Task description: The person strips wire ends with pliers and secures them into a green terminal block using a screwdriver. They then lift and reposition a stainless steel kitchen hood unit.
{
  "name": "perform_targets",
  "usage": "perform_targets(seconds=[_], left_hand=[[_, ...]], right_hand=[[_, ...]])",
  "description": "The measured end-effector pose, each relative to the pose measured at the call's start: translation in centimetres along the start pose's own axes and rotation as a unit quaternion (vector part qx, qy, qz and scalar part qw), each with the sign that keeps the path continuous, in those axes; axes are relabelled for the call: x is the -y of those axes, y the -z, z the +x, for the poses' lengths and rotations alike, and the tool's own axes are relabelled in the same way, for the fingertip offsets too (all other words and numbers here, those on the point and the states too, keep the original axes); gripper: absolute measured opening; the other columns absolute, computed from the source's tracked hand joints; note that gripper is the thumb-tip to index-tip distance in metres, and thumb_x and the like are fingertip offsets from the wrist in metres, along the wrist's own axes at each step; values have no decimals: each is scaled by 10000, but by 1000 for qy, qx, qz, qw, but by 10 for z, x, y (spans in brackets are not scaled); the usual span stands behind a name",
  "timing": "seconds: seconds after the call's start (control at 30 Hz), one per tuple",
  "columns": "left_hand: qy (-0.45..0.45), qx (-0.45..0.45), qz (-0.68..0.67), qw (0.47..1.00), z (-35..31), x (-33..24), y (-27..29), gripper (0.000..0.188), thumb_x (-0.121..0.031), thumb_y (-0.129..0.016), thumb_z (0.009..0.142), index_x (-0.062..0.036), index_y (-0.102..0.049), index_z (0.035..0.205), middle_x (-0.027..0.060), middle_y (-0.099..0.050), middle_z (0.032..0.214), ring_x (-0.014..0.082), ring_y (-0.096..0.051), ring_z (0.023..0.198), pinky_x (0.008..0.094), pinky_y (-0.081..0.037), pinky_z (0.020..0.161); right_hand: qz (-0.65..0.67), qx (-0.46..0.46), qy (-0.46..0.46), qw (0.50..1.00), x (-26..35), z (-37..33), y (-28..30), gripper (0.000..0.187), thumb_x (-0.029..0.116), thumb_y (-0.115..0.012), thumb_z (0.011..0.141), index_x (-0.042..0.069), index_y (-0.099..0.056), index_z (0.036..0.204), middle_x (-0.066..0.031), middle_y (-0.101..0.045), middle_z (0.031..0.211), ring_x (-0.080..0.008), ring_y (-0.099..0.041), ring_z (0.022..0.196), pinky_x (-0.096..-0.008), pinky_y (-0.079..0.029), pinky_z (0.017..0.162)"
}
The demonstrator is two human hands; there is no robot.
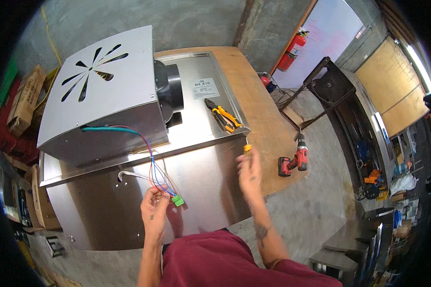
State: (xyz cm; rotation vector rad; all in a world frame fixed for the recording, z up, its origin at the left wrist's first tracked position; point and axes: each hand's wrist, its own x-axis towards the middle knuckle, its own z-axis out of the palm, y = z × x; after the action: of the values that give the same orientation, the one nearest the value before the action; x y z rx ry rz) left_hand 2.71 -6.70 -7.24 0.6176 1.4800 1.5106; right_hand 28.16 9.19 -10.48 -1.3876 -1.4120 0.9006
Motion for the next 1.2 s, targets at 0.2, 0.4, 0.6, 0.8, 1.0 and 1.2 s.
perform_targets(seconds=[0.2,0.4,0.6,0.8,1.0,1.2], left_hand=[[-30,21,11,999,9,20,-11,151,-87,-644,1058,-28,-669,1194,70,-734,1094,149,-673,1034,332,-521,951],[-18,11,-92,996,1,21,-25,134,-113,-491,1088,-83,-489,1218,169,-727,1130,289,-719,1070,469,-517,1055],[-17,-6,-141,990,-6,9,-37,138,-108,-485,1079,-91,-496,1216,123,-675,1000,264,-700,975,476,-546,1016],[-39,-12,-138,990,-10,16,-40,162,-124,-494,1115,-76,-477,1269,123,-669,981,243,-686,956,452,-554,975],[-61,-23,-146,987,-9,11,-49,165,-97,-515,1107,-80,-494,1270,69,-591,1017,186,-626,941,461,-568,947],[-67,-41,-133,988,-22,18,-33,139,-95,-550,1098,-91,-544,1236,35,-561,1087,161,-623,947,421,-572,898]], right_hand=[[-373,-35,-102,922,-211,94,79,408,213,-729,912,27,-737,1275,-273,-776,1113,-429,-755,1078,-493,-582,945],[-310,-40,-34,949,-301,105,92,430,193,-810,872,67,-734,1276,-253,-776,1012,-415,-768,966,-492,-594,850],[-245,-162,89,952,-197,134,64,335,171,-654,1018,-33,-642,1284,-306,-699,1136,-462,-687,1081,-510,-537,970],[-342,39,243,907,26,141,-14,547,382,-702,1001,-47,-623,1332,-269,-673,1207,-420,-635,1173,-495,-514,999],[-423,151,213,868,27,177,-52,533,355,-722,944,-58,-632,1269,-276,-688,1153,-395,-660,1109,-499,-555,944],[-315,-144,152,926,-4,157,26,499,350,-707,961,-79,-612,1197,-294,-681,1096,-460,-669,1009,-552,-565,895]])
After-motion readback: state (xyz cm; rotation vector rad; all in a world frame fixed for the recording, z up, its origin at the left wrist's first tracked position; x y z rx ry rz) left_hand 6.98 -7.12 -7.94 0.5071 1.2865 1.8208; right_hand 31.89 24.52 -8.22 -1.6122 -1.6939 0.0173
